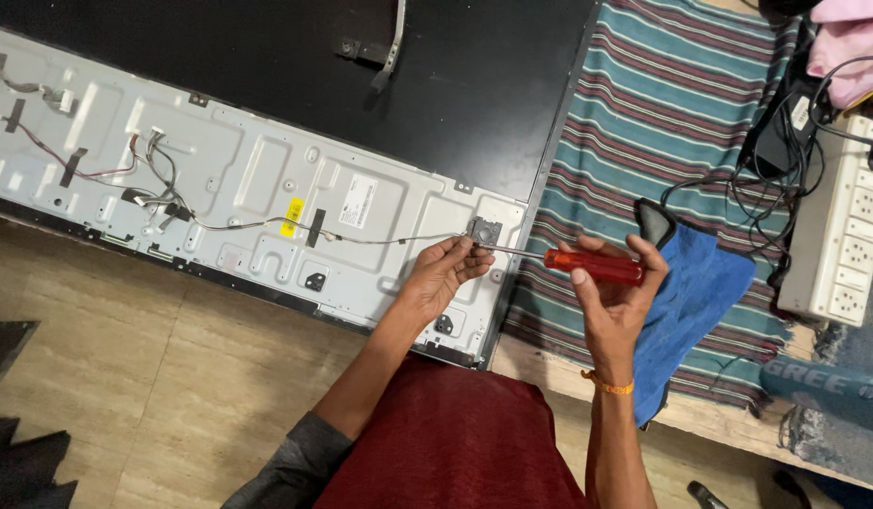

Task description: The person uses a red screwdriver to remove screws from the back panel of a disassembled television. They then use a brush to clean dust from the interior chassis and the back surface of the screen.

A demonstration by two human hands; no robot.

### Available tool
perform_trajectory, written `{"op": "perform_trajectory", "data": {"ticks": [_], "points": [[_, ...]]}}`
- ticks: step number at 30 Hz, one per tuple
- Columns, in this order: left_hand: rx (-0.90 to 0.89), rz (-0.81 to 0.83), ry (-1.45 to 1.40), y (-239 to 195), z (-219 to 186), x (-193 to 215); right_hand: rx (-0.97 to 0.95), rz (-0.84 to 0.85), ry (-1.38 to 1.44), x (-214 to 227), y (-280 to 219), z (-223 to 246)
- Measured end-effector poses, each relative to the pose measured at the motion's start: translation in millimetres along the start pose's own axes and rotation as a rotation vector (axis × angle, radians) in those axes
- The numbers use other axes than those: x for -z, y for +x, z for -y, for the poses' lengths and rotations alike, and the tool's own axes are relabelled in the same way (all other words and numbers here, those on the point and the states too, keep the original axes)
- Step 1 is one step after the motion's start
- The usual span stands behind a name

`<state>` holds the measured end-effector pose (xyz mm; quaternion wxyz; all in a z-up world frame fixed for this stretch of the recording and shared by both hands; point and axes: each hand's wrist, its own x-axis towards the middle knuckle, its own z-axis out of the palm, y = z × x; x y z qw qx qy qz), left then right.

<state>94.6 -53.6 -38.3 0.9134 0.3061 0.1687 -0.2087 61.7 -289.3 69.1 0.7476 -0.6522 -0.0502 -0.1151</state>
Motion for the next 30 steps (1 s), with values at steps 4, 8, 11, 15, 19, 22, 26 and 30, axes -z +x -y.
{"op": "perform_trajectory", "data": {"ticks": [4,8,11,15,19,22,26,30], "points": [[-0.061,-0.054,0.082,2.2,5.6,-6.6,0.021,-0.082,-0.109,-8.2,-1.8,-7.2],[-0.214,-0.115,0.213,12.6,8.4,-22.5,0.055,-0.196,-0.220,-16.3,17.6,-17.8],[-0.203,-0.244,0.434,12.3,2.1,-26.4,0.248,-0.213,-0.399,-12.2,63.0,-26.6],[-0.527,-0.385,1.134,-7.4,-1.2,-16.8,0.539,-0.126,-0.695,11.4,169.5,-44.6],[-0.684,-0.424,1.203,-34.5,2.8,5.1,0.535,-0.073,-0.774,22.7,245.6,-69.3],[-0.626,-0.463,1.153,-41.8,2.9,19.5,0.525,-0.011,-0.770,23.6,267.2,-82.6],[-0.631,-0.463,1.157,-42.5,-0.1,25.5,0.519,0.015,-0.805,21.7,276.2,-90.1],[-0.658,-0.436,1.207,-42.3,1.2,19.4,0.494,0.066,-0.818,24.4,289.9,-90.7]]}}
